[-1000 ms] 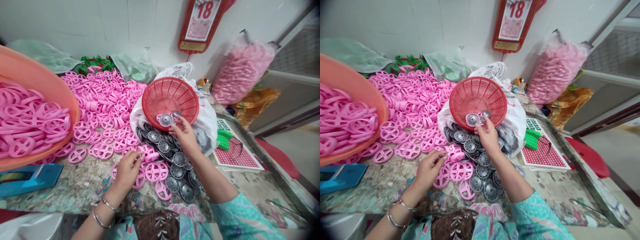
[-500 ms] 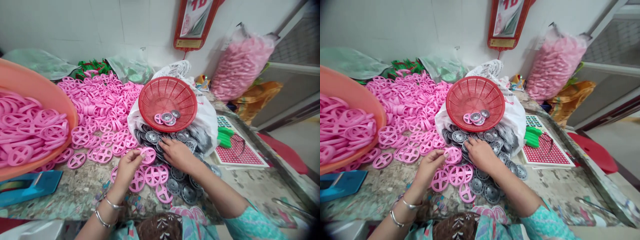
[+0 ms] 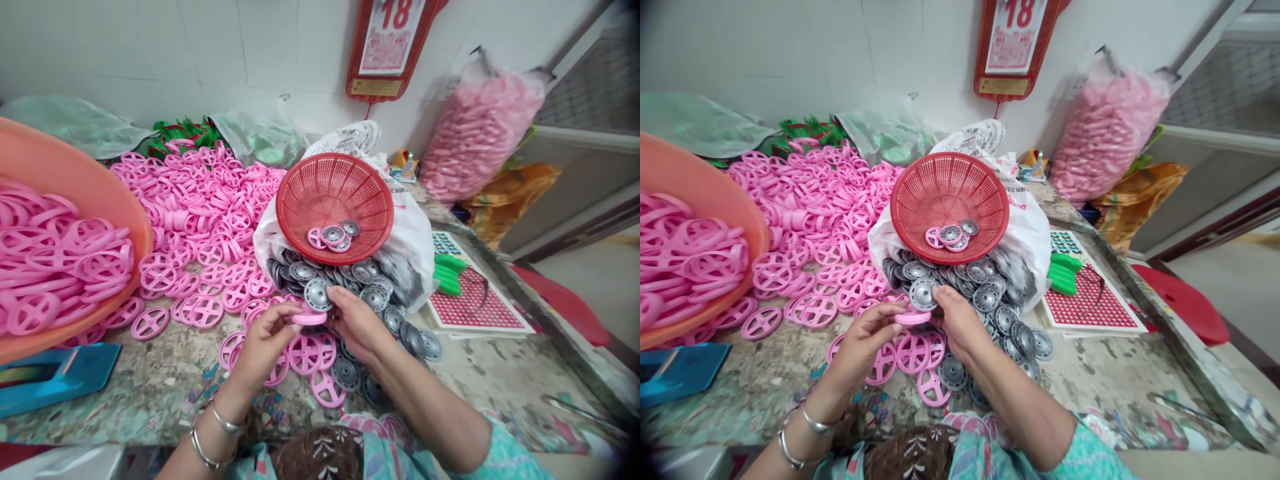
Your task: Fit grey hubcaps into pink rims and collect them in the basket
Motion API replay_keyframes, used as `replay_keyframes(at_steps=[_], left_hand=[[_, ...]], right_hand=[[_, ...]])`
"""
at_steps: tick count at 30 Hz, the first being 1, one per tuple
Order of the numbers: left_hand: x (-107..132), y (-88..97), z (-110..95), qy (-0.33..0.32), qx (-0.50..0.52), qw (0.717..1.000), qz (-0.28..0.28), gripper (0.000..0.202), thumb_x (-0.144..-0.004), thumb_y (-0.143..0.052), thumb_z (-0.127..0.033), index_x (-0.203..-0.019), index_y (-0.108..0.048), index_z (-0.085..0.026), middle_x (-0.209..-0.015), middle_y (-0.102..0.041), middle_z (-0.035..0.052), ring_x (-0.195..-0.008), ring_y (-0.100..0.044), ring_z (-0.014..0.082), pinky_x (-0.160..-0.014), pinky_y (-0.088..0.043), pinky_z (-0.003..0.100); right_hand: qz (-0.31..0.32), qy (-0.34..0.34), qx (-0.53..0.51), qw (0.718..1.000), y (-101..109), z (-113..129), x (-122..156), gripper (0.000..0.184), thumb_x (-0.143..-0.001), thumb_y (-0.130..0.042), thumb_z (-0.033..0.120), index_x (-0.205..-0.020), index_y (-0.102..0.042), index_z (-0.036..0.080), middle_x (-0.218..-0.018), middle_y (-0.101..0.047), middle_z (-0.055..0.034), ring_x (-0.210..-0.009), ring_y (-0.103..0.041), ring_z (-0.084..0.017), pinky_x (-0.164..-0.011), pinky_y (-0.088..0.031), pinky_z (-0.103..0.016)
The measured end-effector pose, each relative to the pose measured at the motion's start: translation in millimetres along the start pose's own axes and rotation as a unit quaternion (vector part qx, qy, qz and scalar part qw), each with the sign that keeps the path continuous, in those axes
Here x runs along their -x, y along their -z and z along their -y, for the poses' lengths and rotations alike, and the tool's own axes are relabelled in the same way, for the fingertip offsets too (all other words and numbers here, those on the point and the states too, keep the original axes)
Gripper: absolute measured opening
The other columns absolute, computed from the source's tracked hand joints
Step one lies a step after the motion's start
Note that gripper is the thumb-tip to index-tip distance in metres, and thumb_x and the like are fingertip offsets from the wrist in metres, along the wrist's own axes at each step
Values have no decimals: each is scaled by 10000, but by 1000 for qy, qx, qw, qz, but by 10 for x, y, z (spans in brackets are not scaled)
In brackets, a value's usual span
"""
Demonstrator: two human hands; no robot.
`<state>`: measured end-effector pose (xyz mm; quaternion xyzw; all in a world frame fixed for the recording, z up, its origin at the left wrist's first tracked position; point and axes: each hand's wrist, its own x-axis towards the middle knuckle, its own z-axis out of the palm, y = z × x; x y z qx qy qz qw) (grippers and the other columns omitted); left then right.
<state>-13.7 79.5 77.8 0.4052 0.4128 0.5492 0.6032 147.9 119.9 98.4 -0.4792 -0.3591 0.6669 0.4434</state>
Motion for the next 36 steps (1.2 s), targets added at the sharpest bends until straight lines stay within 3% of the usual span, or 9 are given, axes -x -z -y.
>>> replay_keyframes(at_steps=[3, 6, 10, 15, 20, 25, 28, 32, 36], left_hand=[[27, -36, -5, 12, 61, 998, -8, 179, -712, -701, -175, -890, -691, -187, -996, -667, 30, -911, -608, 142, -818, -474, 237], [15, -85, -3, 39, 136, 987, -79, 221, -643, -728, -115, -842, -669, -193, -842, -654, -17, -754, -593, 88, -706, -471, 185], [-20, -133, -25, 26, 186, 973, -134, 406, -564, -735, -30, -919, -647, -208, -981, -646, -15, -878, -599, 102, -767, -479, 190], [-7, -132, -28, 76, 264, 959, -63, 436, -616, -696, 10, -990, -637, -207, -934, -671, -7, -866, -621, 100, -792, -493, 200], [54, -122, -47, 172, 284, 943, 14, 211, -717, -681, -67, -899, -649, -168, -919, -701, 25, -817, -658, 138, -835, -537, 340], [67, -163, -115, 111, 271, 956, -10, 319, -697, -706, -71, -973, -630, -210, -948, -694, -8, -866, -654, 123, -862, -520, 301], [70, -186, -112, 83, 242, 966, -21, 301, -700, -726, -139, -974, -630, -218, -971, -689, -7, -892, -649, 140, -856, -516, 304], [79, -186, -97, 61, 205, 976, -41, 273, -688, -747, -189, -937, -639, -218, -925, -689, -14, -846, -647, 138, -801, -528, 294], [79, -181, -107, 54, 197, 978, -38, 239, -701, -741, -197, -917, -642, -215, -905, -689, -11, -804, -643, 131, -733, -533, 264]], right_hand=[[20, -4, 15, 1000, -50, -137, 43, 325, -723, -640, 476, -733, -503, 180, -666, -509, 29, -582, -437, -103, -556, -368, -225], [16, 86, 129, 988, -56, -201, 55, 309, -788, -574, 483, -725, -530, 184, -656, -496, 24, -599, -428, -115, -555, -363, -229], [19, 178, 274, 945, -39, -148, 70, 263, -864, -505, 423, -779, -585, 187, -743, -551, -5, -705, -501, -144, -643, -416, -258], [60, 286, 316, 903, -52, -48, 145, 211, -915, -475, 310, -945, -649, 193, -903, -627, -38, -864, -576, -158, -787, -454, -287], [79, 387, 352, 849, -54, -29, 191, 257, -938, -442, 228, -1109, -634, 230, -1076, -643, -50, -1050, -574, -155, -928, -455, -308], [57, 462, 423, 777, -9, -105, 219, 380, -929, -439, 185, -1299, -525, 207, -1319, -533, -109, -1227, -492, -191, -1015, -432, -359], [47, 484, 445, 752, -3, -152, 251, 447, -921, -448, 180, -1367, -449, 218, -1417, -428, -120, -1274, -448, -213, -1034, -422, -393], [52, 466, 446, 762, -19, -125, 284, 466, -920, -459, 201, -1382, -418, 247, -1363, -491, -108, -1228, -487, -218, -1009, -426, -416], [50, 401, 408, 819, -32, -23, 282, 401, -909, -500, 255, -1310, -485, 255, -1137, -623, -80, -1040, -575, -199, -888, -468, -355]])
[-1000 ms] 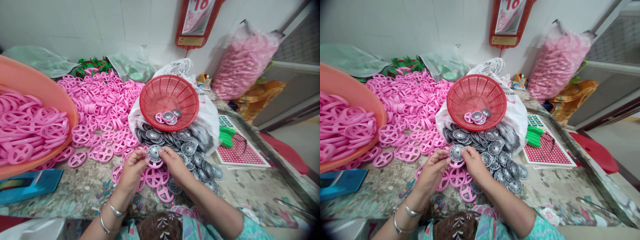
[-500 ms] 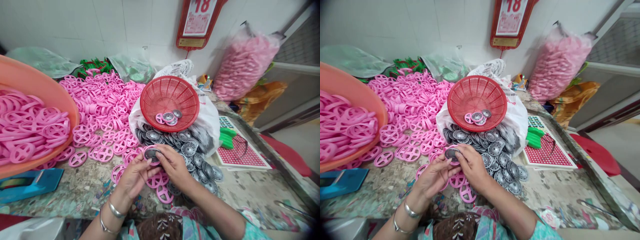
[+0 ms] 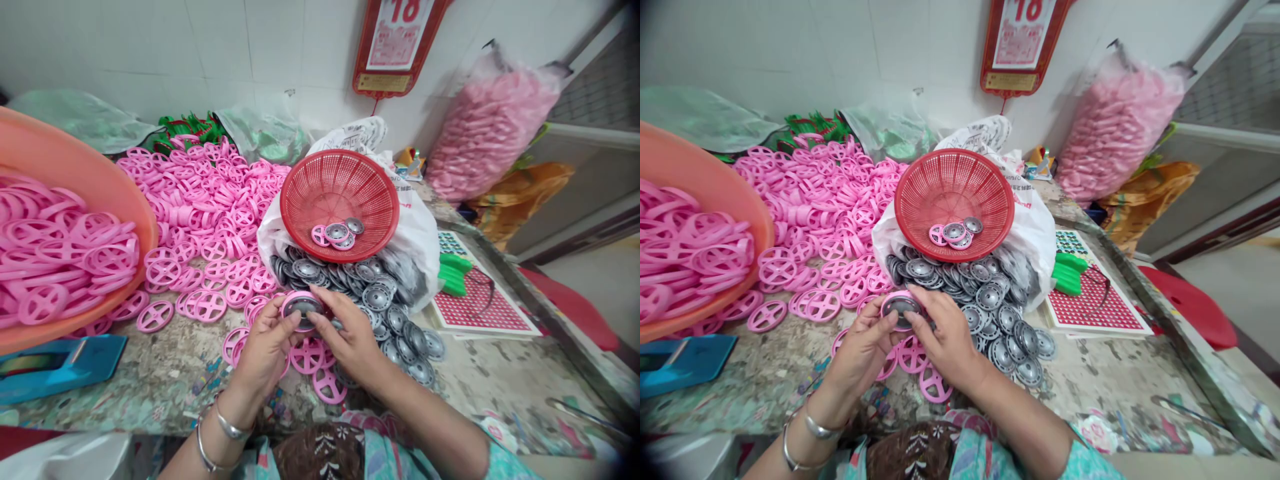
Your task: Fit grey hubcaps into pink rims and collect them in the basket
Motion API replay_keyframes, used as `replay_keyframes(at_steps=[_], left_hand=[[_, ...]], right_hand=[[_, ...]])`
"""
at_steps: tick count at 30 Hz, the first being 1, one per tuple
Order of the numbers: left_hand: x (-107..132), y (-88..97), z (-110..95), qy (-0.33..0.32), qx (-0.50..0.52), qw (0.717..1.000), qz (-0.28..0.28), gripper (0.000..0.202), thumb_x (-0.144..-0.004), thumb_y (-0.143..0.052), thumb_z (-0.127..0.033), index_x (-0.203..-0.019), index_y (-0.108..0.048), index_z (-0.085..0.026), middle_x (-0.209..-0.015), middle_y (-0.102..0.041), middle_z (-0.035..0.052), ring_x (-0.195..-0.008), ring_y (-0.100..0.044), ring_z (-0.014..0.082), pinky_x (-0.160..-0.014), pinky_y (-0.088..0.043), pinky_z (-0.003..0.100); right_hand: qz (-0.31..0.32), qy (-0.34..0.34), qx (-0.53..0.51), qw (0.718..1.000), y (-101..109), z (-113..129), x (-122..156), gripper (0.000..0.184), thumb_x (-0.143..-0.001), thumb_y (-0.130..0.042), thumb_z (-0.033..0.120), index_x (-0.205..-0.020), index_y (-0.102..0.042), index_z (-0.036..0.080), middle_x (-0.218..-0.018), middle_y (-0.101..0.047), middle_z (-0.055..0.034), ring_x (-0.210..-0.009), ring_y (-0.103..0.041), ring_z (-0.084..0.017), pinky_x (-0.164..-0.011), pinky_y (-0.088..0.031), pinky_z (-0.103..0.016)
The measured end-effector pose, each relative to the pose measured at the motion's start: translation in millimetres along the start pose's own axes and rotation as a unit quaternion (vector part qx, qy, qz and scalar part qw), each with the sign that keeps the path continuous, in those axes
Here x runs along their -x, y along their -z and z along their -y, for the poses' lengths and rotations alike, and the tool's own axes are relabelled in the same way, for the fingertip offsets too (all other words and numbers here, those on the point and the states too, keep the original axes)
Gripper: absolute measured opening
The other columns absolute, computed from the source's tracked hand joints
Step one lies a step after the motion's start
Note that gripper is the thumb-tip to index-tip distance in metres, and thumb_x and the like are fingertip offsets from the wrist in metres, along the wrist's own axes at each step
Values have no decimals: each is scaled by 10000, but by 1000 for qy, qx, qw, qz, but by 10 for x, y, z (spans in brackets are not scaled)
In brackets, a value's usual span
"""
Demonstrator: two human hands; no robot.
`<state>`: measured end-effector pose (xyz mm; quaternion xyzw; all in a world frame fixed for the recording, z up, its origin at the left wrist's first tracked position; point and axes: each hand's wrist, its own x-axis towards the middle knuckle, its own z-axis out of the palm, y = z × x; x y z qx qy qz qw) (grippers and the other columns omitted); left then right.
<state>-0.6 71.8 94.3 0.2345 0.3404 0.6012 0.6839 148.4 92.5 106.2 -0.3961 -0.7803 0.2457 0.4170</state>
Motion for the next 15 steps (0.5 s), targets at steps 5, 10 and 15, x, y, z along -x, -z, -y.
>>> replay_keyframes(at_steps=[5, 10, 15], left_hand=[[4, 8, 9, 7, -15, 1000, 21, 218, -721, -727, -199, -923, -645, -216, -865, -674, -14, -772, -629, 114, -683, -531, 228], [-15, 49, 52, 19, -56, 998, 6, 240, -704, -739, -237, -922, -647, -203, -863, -670, -5, -733, -632, 129, -632, -549, 246], [-43, 96, -12, 4, -144, 989, -37, 422, -699, -735, -310, -1089, -604, -214, -859, -674, 9, -744, -653, 157, -689, -552, 306]], right_hand=[[49, -80, -78, 992, 27, 25, -29, 256, -875, -557, 307, -1115, -610, 236, -977, -643, -36, -880, -585, -171, -792, -457, -295], [45, -155, -180, 970, -45, 10, -9, 260, -828, -600, 311, -1070, -613, 216, -942, -649, -16, -819, -580, -155, -735, -460, -278], [35, -257, -286, 923, 45, -200, -268, 298, -735, -666, 356, -981, -613, 196, -695, -578, 33, -517, -501, -99, -505, -443, -244]])
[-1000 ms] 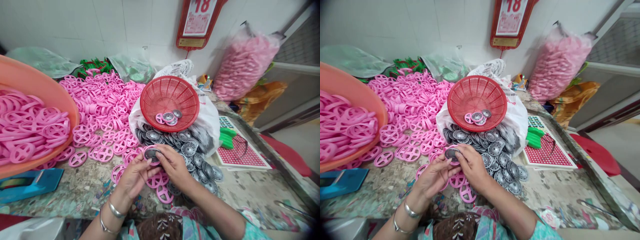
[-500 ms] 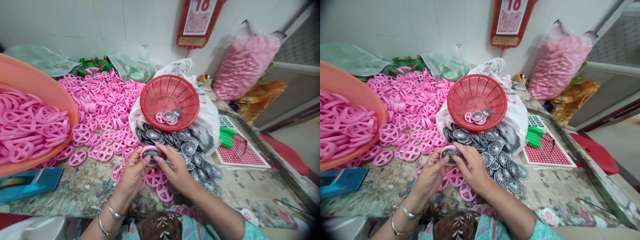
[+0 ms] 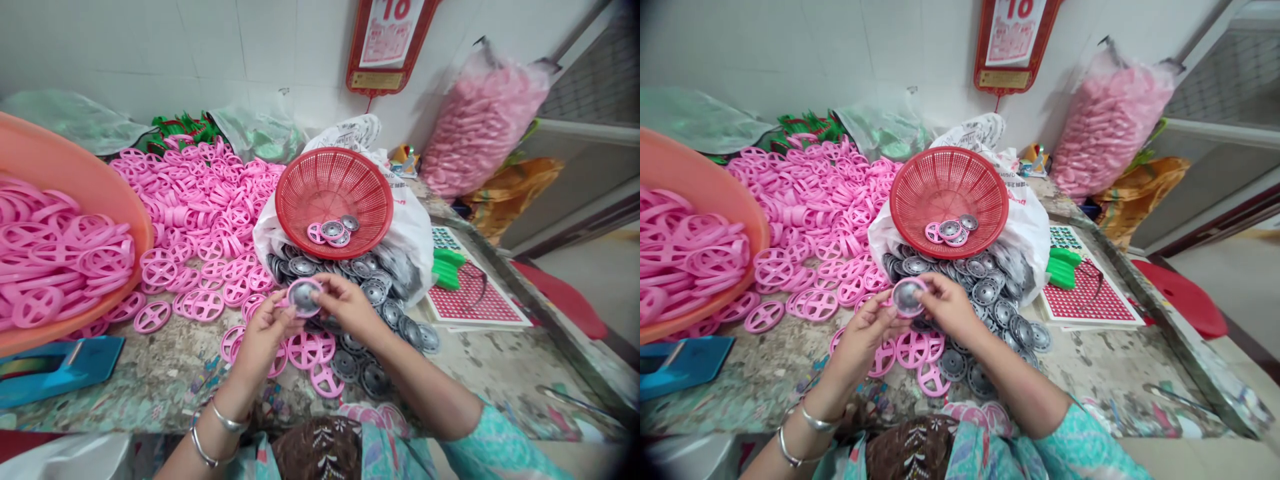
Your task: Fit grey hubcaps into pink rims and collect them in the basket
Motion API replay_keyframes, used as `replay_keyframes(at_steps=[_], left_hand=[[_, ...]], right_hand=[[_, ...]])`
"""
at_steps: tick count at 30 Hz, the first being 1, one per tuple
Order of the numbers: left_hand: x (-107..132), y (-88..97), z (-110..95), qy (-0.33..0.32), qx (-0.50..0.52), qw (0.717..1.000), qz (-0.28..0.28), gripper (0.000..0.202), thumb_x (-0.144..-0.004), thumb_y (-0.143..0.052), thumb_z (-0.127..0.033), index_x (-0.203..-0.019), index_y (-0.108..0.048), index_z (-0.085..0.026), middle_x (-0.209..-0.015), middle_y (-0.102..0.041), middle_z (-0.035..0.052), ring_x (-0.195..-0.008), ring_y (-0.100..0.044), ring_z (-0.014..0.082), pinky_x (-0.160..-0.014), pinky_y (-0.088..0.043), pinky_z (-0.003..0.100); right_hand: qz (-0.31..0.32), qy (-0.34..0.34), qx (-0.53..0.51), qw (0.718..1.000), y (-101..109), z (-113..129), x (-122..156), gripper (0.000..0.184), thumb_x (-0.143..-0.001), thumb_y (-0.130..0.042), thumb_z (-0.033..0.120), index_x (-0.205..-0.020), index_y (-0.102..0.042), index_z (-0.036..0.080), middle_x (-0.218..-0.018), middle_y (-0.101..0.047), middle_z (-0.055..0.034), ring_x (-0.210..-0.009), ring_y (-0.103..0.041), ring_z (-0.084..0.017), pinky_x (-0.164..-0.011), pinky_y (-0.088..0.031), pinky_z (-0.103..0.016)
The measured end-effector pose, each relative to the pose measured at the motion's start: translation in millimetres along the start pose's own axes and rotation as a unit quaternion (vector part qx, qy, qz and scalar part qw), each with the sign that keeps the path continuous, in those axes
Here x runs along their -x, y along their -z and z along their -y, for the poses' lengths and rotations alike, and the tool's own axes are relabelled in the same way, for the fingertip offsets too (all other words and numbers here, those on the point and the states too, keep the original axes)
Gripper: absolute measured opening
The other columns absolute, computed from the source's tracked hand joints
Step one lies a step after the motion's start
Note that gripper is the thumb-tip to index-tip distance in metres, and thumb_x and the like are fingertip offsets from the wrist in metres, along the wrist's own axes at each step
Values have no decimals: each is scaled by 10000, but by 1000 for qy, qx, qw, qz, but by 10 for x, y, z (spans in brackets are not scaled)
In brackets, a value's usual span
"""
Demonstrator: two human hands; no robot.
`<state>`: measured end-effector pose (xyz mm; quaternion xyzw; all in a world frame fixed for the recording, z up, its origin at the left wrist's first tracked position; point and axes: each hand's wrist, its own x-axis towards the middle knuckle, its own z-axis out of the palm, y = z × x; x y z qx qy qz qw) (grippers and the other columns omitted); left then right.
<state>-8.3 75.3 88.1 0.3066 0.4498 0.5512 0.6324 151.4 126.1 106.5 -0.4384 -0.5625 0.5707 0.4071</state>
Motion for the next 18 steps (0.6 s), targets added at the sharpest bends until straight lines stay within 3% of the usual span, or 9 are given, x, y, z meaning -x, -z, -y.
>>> replay_keyframes(at_steps=[2, 5, 8, 10, 12, 15, 18], left_hand=[[-12, 71, -29, -23, -39, 999, -27, 489, -695, -734, -305, -1149, -578, -214, -811, -672, 3, -742, -654, 156, -733, -539, 315], [-34, 225, -16, -75, -127, 987, -57, 405, -700, -718, -296, -1082, -635, -190, -805, -676, 23, -768, -636, 165, -712, -516, 282], [-57, 375, 64, -138, -247, 955, -88, 288, -723, -687, -284, -1002, -692, -211, -866, -691, 45, -845, -623, 196, -741, -494, 296], [-65, 434, 120, -190, -338, 917, -88, 218, -758, -645, -273, -963, -706, -235, -900, -692, 50, -876, -617, 212, -791, -475, 328], [-72, 446, 156, -228, -437, 868, -63, 206, -801, -585, -272, -973, -695, -241, -928, -674, 59, -881, -608, 222, -803, -460, 351], [-102, 393, 181, -245, -577, 778, -37, 238, -829, -539, -292, -1020, -649, -204, -938, -621, 87, -886, -580, 250, -787, -449, 380], [-166, 313, 204, -251, -667, 699, -57, 228, -820, -549, -330, -962, -620, -166, -887, -579, 103, -872, -546, 279, -770, -436, 403]], right_hand=[[-58, 0, -62, 996, 129, 55, -152, 367, -704, -684, 376, -1012, -590, 201, -727, -578, 31, -521, -523, -97, -517, -471, -253], [-146, 43, -111, 982, 287, 108, -275, 531, -684, -697, 373, -1166, -524, 235, -983, -586, -15, -707, -604, -123, -677, -520, -304], [-177, 98, 18, 979, 349, 64, -203, 512, -745, -652, 361, -1223, -504, 252, -1158, -532, -59, -776, -589, -132, -729, -509, -326], [-143, 134, 170, 966, 353, 9, -59, 377, -815, -588, 344, -1172, -555, 227, -1117, -553, -76, -768, -571, -141, -727, -496, -330], [-58, 153, 310, 936, 353, -26, 123, 292, -867, -534, 321, -1134, -590, 219, -1044, -580, -78, -807, -568, -163, -753, -482, -339], [79, 149, 479, 861, 362, -32, 370, 322, -850, -578, 306, -1157, -593, 210, -1041, -583, -95, -930, -549, -221, -815, -462, -376], [115, 139, 593, 784, 368, -35, 497, 341, -793, -636, 241, -1129, -611, 191, -1044, -570, -114, -946, -529, -251, -804, -451, -385]])
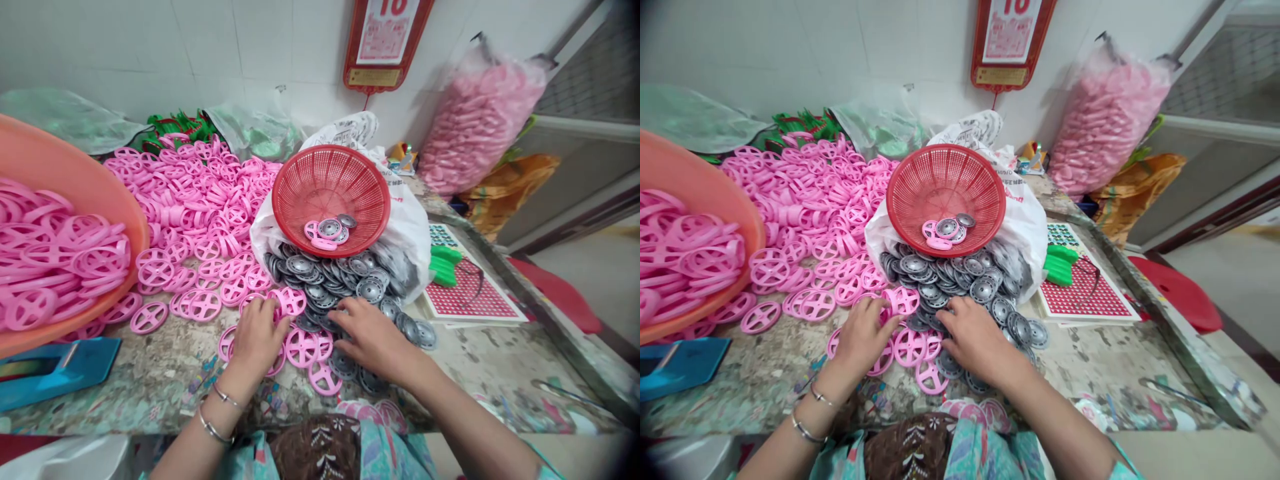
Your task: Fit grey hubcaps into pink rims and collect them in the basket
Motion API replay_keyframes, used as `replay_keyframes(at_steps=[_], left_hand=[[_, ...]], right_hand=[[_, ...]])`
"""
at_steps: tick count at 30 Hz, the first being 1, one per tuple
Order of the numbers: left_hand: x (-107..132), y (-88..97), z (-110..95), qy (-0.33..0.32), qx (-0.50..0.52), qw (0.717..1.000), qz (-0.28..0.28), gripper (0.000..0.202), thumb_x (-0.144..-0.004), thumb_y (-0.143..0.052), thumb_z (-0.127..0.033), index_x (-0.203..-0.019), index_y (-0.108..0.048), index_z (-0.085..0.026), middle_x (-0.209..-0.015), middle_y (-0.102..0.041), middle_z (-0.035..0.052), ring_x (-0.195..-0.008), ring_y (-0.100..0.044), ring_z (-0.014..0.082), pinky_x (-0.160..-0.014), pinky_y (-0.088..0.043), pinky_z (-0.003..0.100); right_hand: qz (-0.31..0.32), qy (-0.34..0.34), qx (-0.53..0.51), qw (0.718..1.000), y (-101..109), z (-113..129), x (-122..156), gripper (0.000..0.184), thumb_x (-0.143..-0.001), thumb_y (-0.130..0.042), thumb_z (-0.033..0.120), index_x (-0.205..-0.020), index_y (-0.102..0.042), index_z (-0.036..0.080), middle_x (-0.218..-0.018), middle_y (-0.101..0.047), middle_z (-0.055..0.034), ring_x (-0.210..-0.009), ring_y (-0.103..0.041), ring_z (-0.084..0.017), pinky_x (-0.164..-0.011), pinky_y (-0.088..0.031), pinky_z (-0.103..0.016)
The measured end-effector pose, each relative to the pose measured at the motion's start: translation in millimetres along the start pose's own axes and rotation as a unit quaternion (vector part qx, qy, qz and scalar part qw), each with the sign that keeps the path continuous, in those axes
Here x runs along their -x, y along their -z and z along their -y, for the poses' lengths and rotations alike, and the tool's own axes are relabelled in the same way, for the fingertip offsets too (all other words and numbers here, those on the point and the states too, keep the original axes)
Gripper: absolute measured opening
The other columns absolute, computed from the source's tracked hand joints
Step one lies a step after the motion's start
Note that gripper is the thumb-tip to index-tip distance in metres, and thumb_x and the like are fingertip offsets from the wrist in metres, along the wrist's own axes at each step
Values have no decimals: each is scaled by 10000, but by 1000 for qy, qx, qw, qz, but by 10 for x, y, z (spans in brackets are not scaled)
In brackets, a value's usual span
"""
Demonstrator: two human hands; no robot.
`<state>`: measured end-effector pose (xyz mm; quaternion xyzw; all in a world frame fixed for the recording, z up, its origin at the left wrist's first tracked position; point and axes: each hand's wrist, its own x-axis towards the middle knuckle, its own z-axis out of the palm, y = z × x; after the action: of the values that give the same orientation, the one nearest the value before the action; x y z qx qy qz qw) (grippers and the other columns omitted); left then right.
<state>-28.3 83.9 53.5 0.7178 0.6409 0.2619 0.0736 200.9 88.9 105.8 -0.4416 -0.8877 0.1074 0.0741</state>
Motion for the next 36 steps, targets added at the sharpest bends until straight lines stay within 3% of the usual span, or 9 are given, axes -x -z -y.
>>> replay_keyframes(at_steps=[6, 13, 16, 20, 22, 24, 27, 33, 36], left_hand=[[-55, -59, -4, 9, -41, 999, -21, 161, -850, -485, -299, -807, -593, -189, -815, -546, 71, -809, -535, 243, -726, -416, 356], [50, 72, 0, 60, 262, 961, -65, 83, -779, -602, -289, -809, -610, -212, -912, -621, 45, -890, -566, 213, -801, -419, 320], [54, 123, -89, 160, 484, 860, -18, 131, -775, -639, -312, -846, -596, -210, -791, -618, -6, -728, -578, 147, -696, -456, 269], [30, 159, -210, 287, 700, 652, 54, 286, -679, -750, -293, -852, -538, -210, -709, -615, -52, -614, -603, 114, -640, -521, 282], [36, 161, -261, 316, 731, 598, 88, 339, -643, -784, -258, -863, -531, -207, -734, -648, -46, -619, -633, 121, -641, -545, 298], [59, 156, -304, 320, 741, 580, 114, 335, -644, -788, -240, -862, -537, -199, -732, -662, -43, -604, -640, 117, -640, -559, 299], [98, 149, -341, 311, 749, 571, 130, 300, -674, -774, -242, -859, -544, -193, -718, -670, -40, -607, -650, 116, -661, -568, 303], [124, 140, -304, 336, 723, 568, 202, 330, -777, -651, -446, -908, -584, -151, -766, -705, 76, -706, -698, 209, -653, -561, 319], [129, 126, -315, 317, 721, 588, 184, 322, -748, -691, -415, -919, -610, -154, -827, -712, 71, -709, -690, 197, -652, -565, 323]], right_hand=[[-12, 0, 35, 999, -81, -7, -18, 186, -880, -471, 180, -925, -652, 185, -874, -594, -82, -820, -547, -198, -720, -428, -308], [-78, -65, -143, 984, -73, -31, -52, 186, -899, -456, 251, -949, -630, 206, -860, -641, -45, -800, -578, -180, -707, -411, -295], [-128, -130, -330, 926, -58, -5, -96, 183, -887, -485, 344, -881, -604, 205, -743, -598, 0, -683, -532, -146, -630, -390, -268], [-178, -195, -551, 791, -78, 62, -174, 228, -814, -571, 424, -795, -534, 200, -674, -501, 35, -592, -441, -110, -551, -370, -236], [-176, -219, -618, 734, -111, 105, -206, 261, -784, -595, 446, -780, -501, 203, -689, -499, 36, -586, -438, -108, -526, -371, -229], [-145, -227, -649, 711, -147, 151, -223, 282, -771, -603, 460, -775, -483, 205, -680, -492, 40, -572, -431, -107, -500, -354, -222], [-112, -199, -635, 738, -170, 214, -215, 269, -794, -583, 451, -785, -480, 203, -666, -470, 43, -580, -418, -108, -515, -342, -225], [-148, -89, -460, 871, -86, 264, -130, 163, -890, -471, 341, -827, -504, 194, -756, -508, 9, -718, -465, -136, -667, -368, -268], [-144, -87, -461, 871, -90, 243, -121, 160, -897, -464, 337, -828, -499, 197, -741, -501, 12, -701, -464, -134, -651, -367, -263]])
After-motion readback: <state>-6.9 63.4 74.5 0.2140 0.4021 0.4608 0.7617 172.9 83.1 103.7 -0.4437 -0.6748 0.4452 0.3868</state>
